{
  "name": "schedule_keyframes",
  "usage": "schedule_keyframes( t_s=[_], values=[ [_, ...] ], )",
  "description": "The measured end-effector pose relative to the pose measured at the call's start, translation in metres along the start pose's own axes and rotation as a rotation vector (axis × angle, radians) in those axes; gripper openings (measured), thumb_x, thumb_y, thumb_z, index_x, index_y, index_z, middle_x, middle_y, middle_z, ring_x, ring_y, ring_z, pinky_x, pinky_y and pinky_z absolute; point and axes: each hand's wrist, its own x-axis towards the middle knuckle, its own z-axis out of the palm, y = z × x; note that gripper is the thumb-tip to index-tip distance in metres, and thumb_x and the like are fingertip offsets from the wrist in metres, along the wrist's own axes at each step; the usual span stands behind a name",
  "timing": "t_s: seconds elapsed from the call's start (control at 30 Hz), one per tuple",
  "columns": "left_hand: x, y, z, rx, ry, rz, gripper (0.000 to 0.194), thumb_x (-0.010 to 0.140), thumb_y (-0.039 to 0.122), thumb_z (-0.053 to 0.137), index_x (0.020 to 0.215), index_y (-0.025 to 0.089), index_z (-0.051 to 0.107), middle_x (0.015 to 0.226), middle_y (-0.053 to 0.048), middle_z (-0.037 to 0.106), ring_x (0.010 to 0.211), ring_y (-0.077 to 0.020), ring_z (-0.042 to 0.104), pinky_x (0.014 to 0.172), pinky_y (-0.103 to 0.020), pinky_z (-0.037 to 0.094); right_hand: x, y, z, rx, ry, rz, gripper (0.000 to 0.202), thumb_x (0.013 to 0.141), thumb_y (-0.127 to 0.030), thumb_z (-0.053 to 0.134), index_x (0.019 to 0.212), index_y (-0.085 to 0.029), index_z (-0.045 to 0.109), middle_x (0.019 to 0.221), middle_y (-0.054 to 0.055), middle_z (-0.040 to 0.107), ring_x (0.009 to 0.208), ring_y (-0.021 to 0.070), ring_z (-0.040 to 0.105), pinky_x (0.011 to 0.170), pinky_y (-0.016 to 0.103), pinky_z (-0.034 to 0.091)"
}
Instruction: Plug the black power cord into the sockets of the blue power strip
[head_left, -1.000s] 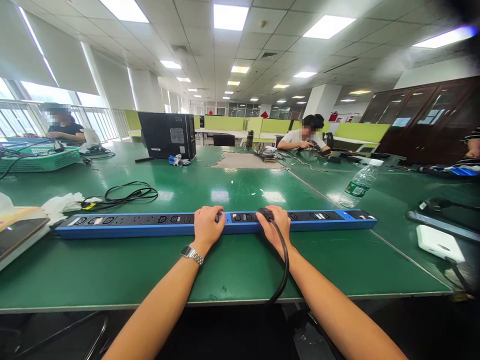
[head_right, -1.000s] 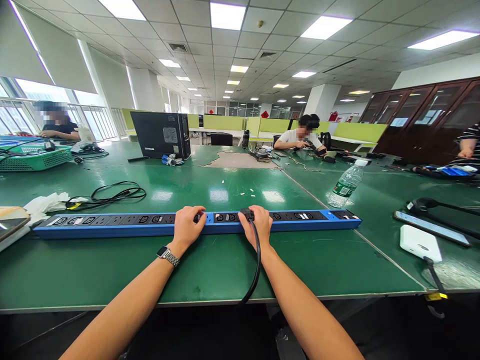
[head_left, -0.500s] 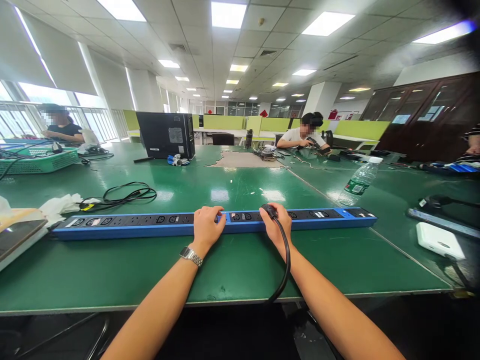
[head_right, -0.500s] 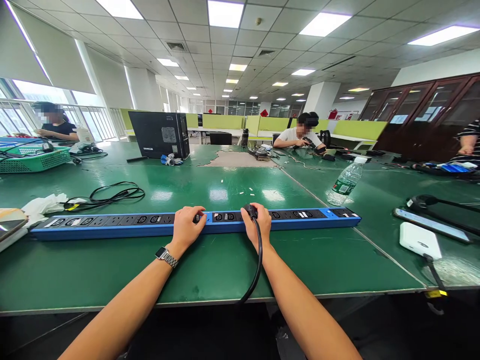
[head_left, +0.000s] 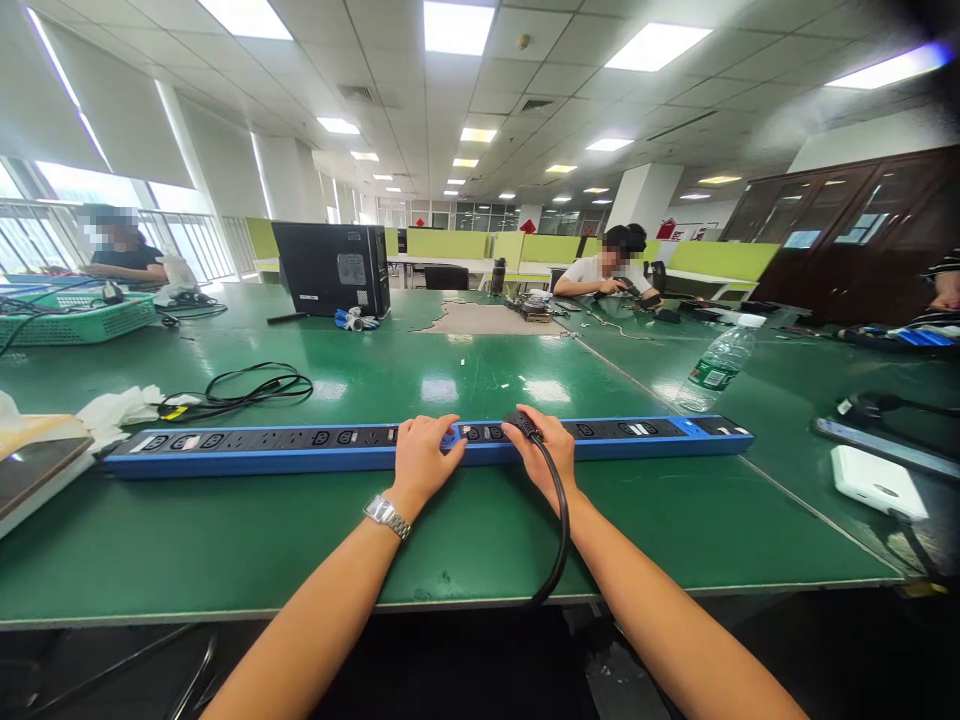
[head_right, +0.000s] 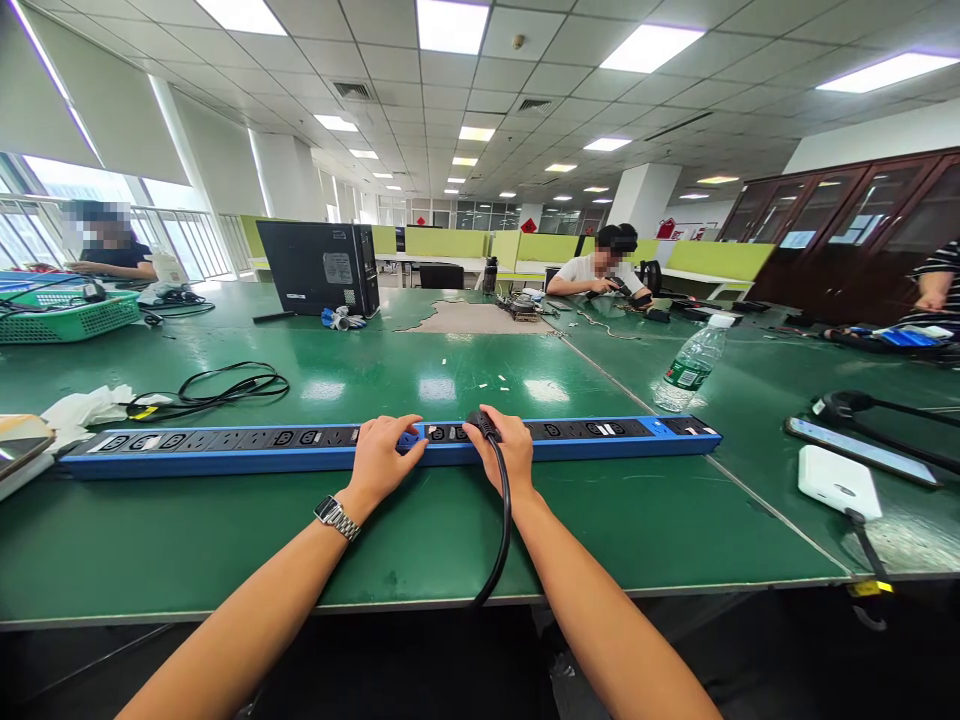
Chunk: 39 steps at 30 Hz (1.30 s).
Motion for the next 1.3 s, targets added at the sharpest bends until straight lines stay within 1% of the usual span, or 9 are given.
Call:
schedule_keyframes(
  t_s=[0.2, 0.37, 0.53, 0.63, 0.8, 0.9, 1.03, 1.13, 1.3],
  values=[
    [-0.003, 0.010, 0.003, -0.029, -0.033, 0.088, 0.041, 0.085, 0.037, 0.068, 0.122, 0.023, 0.059, 0.105, -0.003, 0.073, 0.100, -0.0228, 0.061, 0.092, -0.040, 0.040, -0.003, -0.010, 0.004, 0.058, -0.083, -0.129, 0.048, 0.090, -0.056, 0.053, 0.116, -0.019, 0.068, 0.092, 0.010, 0.072, 0.083, 0.0231, 0.064, 0.077, 0.037, 0.052],
    [-0.004, 0.014, 0.004, -0.029, -0.048, 0.159, 0.036, 0.085, 0.034, 0.067, 0.119, 0.024, 0.061, 0.106, -0.004, 0.072, 0.100, -0.0223, 0.060, 0.091, -0.039, 0.040, -0.006, -0.018, 0.008, 0.116, -0.235, -0.287, 0.048, 0.095, -0.051, 0.045, 0.129, -0.021, 0.061, 0.100, 0.010, 0.071, 0.090, 0.0244, 0.063, 0.082, 0.041, 0.053],
    [-0.004, 0.017, 0.001, 0.008, -0.005, 0.109, 0.029, 0.083, 0.031, 0.066, 0.111, 0.024, 0.064, 0.099, -0.003, 0.073, 0.095, -0.0224, 0.061, 0.087, -0.038, 0.041, -0.010, -0.024, 0.006, 0.187, -0.333, -0.370, 0.046, 0.095, -0.035, 0.047, 0.140, -0.023, 0.051, 0.102, 0.009, 0.071, 0.091, 0.0227, 0.062, 0.080, 0.040, 0.054],
    [-0.003, 0.017, -0.001, 0.057, 0.035, 0.038, 0.029, 0.080, 0.027, 0.066, 0.108, 0.023, 0.064, 0.101, -0.004, 0.073, 0.096, -0.0234, 0.062, 0.088, -0.039, 0.040, -0.011, -0.026, 0.004, 0.181, -0.350, -0.398, 0.044, 0.095, -0.029, 0.046, 0.138, -0.023, 0.053, 0.109, 0.009, 0.071, 0.096, 0.0228, 0.063, 0.082, 0.041, 0.053],
    [0.000, -0.003, -0.019, 0.150, 0.166, -0.142, 0.021, 0.087, 0.035, 0.057, 0.101, 0.023, 0.066, 0.091, -0.005, 0.073, 0.090, -0.0236, 0.065, 0.087, -0.038, 0.042, -0.008, -0.020, 0.002, 0.129, -0.250, -0.299, 0.034, 0.093, -0.033, 0.048, 0.120, -0.023, 0.066, 0.109, 0.008, 0.073, 0.098, 0.0228, 0.065, 0.086, 0.042, 0.051],
    [0.000, -0.027, -0.039, 0.165, 0.235, -0.248, 0.031, 0.090, 0.044, 0.052, 0.103, 0.023, 0.070, 0.092, -0.007, 0.074, 0.089, -0.0239, 0.066, 0.084, -0.035, 0.045, -0.005, -0.012, 0.001, 0.101, -0.158, -0.174, 0.030, 0.092, -0.036, 0.049, 0.110, -0.023, 0.069, 0.103, 0.007, 0.074, 0.094, 0.0226, 0.066, 0.086, 0.041, 0.052],
    [-0.007, -0.054, -0.065, 0.153, 0.260, -0.453, 0.037, 0.088, 0.048, 0.053, 0.108, 0.024, 0.072, 0.094, -0.007, 0.075, 0.087, -0.0249, 0.068, 0.082, -0.034, 0.049, -0.004, -0.007, 0.001, 0.096, -0.139, -0.093, 0.028, 0.090, -0.037, 0.050, 0.104, -0.022, 0.070, 0.100, 0.007, 0.074, 0.091, 0.0224, 0.066, 0.085, 0.041, 0.052],
    [-0.011, -0.064, -0.075, 0.125, 0.231, -0.545, 0.036, 0.086, 0.048, 0.053, 0.105, 0.025, 0.074, 0.092, -0.006, 0.077, 0.088, -0.0258, 0.069, 0.083, -0.035, 0.051, -0.004, -0.008, 0.001, 0.099, -0.149, -0.066, 0.028, 0.090, -0.038, 0.050, 0.101, -0.022, 0.070, 0.098, 0.007, 0.074, 0.089, 0.0222, 0.065, 0.084, 0.040, 0.051],
    [-0.012, -0.065, -0.075, 0.135, 0.129, -0.528, 0.033, 0.084, 0.045, 0.056, 0.104, 0.026, 0.075, 0.092, -0.005, 0.078, 0.091, -0.0268, 0.070, 0.085, -0.036, 0.051, -0.004, -0.010, 0.002, 0.114, -0.157, -0.040, 0.026, 0.090, -0.039, 0.050, 0.094, -0.023, 0.070, 0.094, 0.005, 0.074, 0.084, 0.0211, 0.064, 0.081, 0.039, 0.051]
  ],
)
